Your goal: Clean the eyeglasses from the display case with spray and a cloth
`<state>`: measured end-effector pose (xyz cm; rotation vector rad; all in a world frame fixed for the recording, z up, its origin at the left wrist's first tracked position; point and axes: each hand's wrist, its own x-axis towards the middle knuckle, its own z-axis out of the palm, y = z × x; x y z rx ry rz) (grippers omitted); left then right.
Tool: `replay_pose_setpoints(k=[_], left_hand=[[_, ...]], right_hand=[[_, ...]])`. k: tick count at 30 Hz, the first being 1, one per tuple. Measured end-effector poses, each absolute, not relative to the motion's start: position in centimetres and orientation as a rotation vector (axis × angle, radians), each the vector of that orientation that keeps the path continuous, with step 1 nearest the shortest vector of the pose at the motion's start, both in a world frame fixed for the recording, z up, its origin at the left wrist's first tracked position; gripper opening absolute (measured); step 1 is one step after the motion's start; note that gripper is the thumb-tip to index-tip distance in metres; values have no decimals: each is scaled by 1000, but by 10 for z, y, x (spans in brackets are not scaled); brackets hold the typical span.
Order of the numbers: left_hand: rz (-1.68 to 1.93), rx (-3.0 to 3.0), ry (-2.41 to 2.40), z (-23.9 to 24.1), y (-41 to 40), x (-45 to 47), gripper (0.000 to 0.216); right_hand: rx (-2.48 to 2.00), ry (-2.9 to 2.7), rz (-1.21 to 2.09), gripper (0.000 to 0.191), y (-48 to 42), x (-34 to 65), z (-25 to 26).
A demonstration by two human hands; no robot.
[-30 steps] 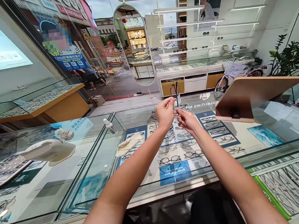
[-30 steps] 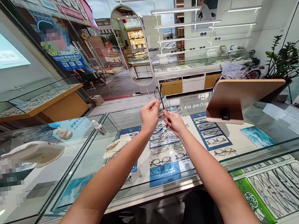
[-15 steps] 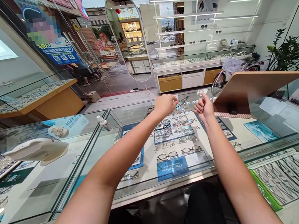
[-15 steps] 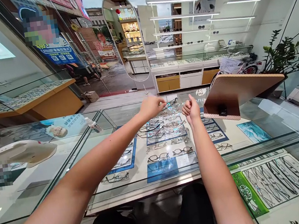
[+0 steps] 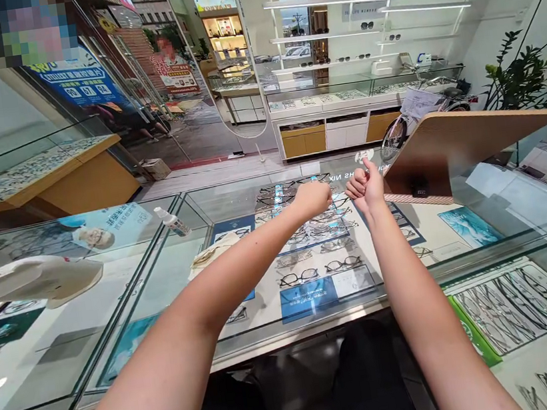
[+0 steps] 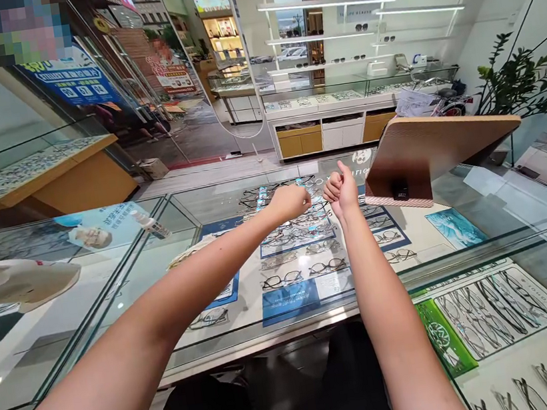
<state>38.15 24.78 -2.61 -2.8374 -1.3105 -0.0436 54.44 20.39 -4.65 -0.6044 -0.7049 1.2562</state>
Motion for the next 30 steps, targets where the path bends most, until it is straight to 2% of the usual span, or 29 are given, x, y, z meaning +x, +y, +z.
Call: replay_pose_setpoints(k=[8,13,30], left_hand=[[-11,-2839,-1323,-34,249,383,28],[-59,-2825,-1373,-26,263,383,35],[-137,-2808,-1437,-42,281,389,28]], right_hand=[[-584,-712,1301,70,203,540,-45],[-583,-718,1299,73,202,539,-44],[-555,-770,1283,66,195,533,-36]])
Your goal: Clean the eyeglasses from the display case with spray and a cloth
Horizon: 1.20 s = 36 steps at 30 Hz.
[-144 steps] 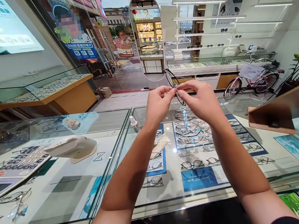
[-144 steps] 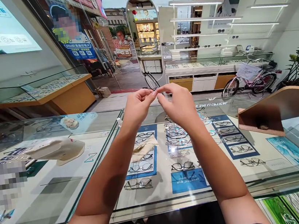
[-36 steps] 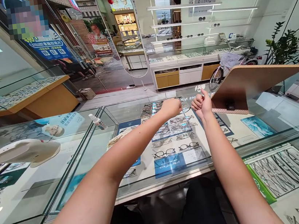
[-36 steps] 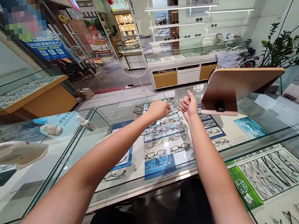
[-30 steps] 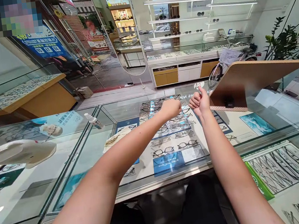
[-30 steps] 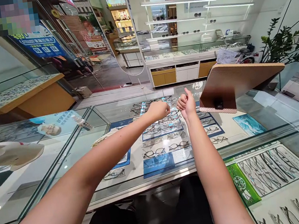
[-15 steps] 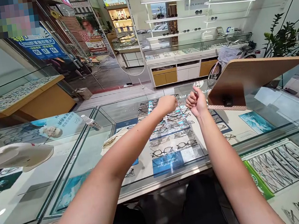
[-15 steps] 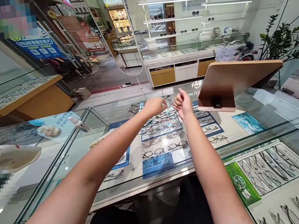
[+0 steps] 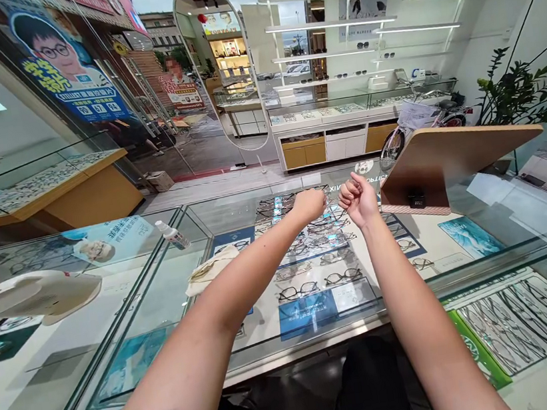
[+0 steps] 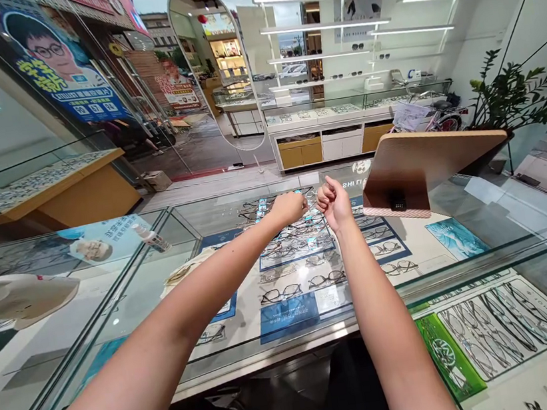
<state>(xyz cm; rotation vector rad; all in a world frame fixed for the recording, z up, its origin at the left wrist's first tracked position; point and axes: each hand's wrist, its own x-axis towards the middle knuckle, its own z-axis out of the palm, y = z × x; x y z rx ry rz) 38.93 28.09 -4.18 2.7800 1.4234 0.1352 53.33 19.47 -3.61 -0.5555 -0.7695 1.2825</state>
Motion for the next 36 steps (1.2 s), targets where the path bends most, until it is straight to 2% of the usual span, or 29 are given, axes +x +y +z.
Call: replay_pose_setpoints(k=[11,15,20,22,29,36], left_hand=[[491,2586,1331,-8,278,364,27],[838,2200,1195,1,268,317,33],[1242,1647,989,-5,236,229,39],[1338,1534,987,-10,224,197,42],[1512,1392,960,-19,208,140,46],[1584,1360,872,-32,202,128,43]], right_hand=[[-425,-881,1255,67,176,536,-29],[-481,-925,1306,67,180,534,-33],[-577,-990,1350,38,183,520,-41],[-627,-1032,1363,34,184,509,-44],[-796,-1223,1271,31,189,419,-30],[-799,-1337,972,28,192,311,-20]])
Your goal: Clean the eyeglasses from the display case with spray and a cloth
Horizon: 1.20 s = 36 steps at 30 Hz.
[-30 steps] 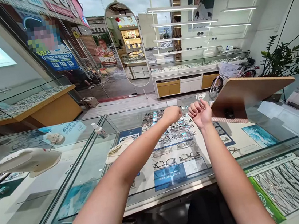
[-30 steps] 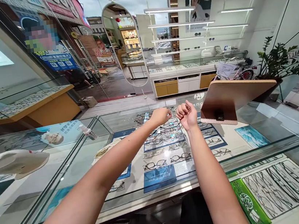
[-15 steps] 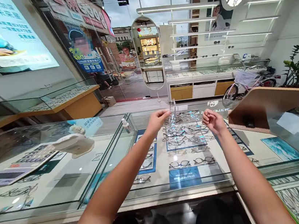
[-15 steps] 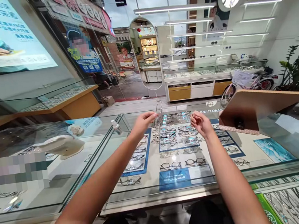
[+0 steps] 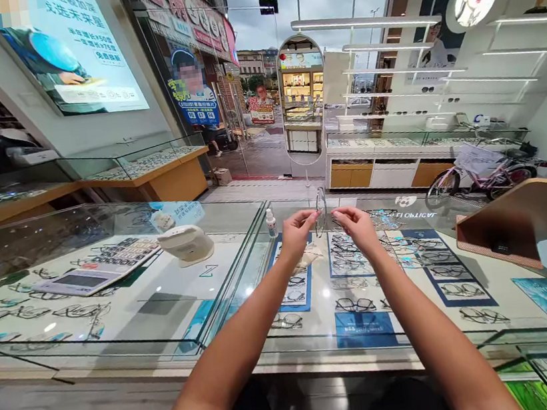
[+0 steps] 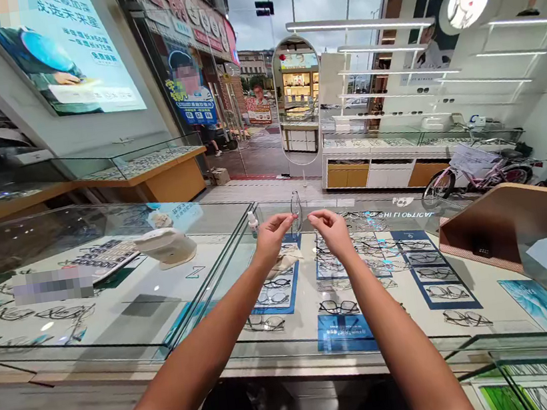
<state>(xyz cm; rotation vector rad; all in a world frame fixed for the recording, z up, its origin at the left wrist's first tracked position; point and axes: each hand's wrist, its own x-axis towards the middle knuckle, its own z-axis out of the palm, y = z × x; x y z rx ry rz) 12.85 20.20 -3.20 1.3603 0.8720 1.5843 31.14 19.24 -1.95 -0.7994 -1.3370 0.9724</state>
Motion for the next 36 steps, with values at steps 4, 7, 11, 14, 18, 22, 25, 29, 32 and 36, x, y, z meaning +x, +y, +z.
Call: replay_pose_setpoints(k=[4,7,11,14,18,22,25,29,32,36], left_hand=[[1570,1327,830,-37,202,122,43],[1541,1304,801,-37,202,121,41],[1502,1319,790,-35,197,123,39],[1480,1353,787,-35,194,124,39],[1451,1384,786,-37,195,124,40],[1450,1382,797,-41,198,124,40],[1476,1390,807,-44,202,123,37],[1506,1423,817,-46,208,118,35],[1511,1489,873,-47,211,114,31],[1499,1563,917,-49,213,112,27]], right_hand=[[-792,-1382,873,24,187,293,-30],[-827,-1400,840,22,182,295,-37],[-829,-1391,863,22,182,298,-43],[-810,-1396,865,22,185,298,-46],[-794,-1399,892,24,187,299,-47],[-823,-1410,862,28,186,301,-44],[-878,-1411,825,32,186,306,-41],[-984,-1417,697,33,187,315,-39],[-1054,-1384,561,32,188,322,-39],[-1097,-1339,344,33,188,328,-36]])
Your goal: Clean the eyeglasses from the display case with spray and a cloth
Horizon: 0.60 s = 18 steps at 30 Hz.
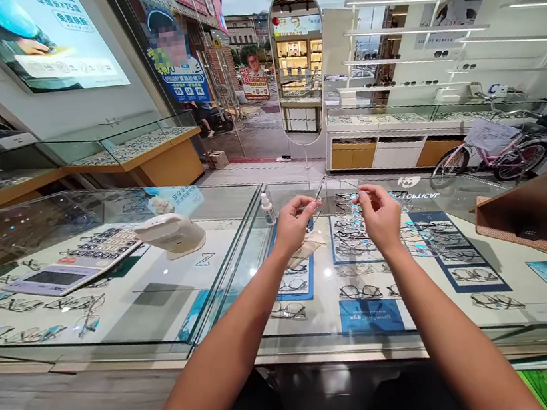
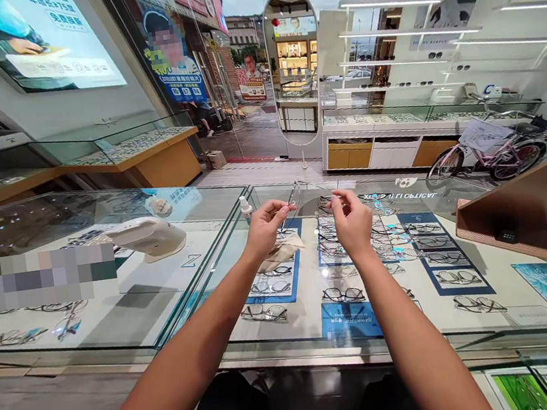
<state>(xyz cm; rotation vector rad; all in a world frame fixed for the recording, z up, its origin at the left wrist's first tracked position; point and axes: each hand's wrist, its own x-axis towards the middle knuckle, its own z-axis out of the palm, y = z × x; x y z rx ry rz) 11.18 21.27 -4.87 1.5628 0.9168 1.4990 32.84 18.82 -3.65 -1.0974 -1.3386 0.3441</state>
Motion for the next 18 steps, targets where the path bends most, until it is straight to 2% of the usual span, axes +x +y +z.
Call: replay_pose_setpoints(k=[6,13,18], left_hand=[[1438,1537,913,-53,213,115,30],[1434,1341,855,-47,205,124,38],[1384,1337,808,-47,195,132,37]], right_hand=[[-1085,-1289,178,31,188,329,-33],[-1083,-1451,206,23,180,313,-37],[-1090,-1529,314,29,177,305,-41]])
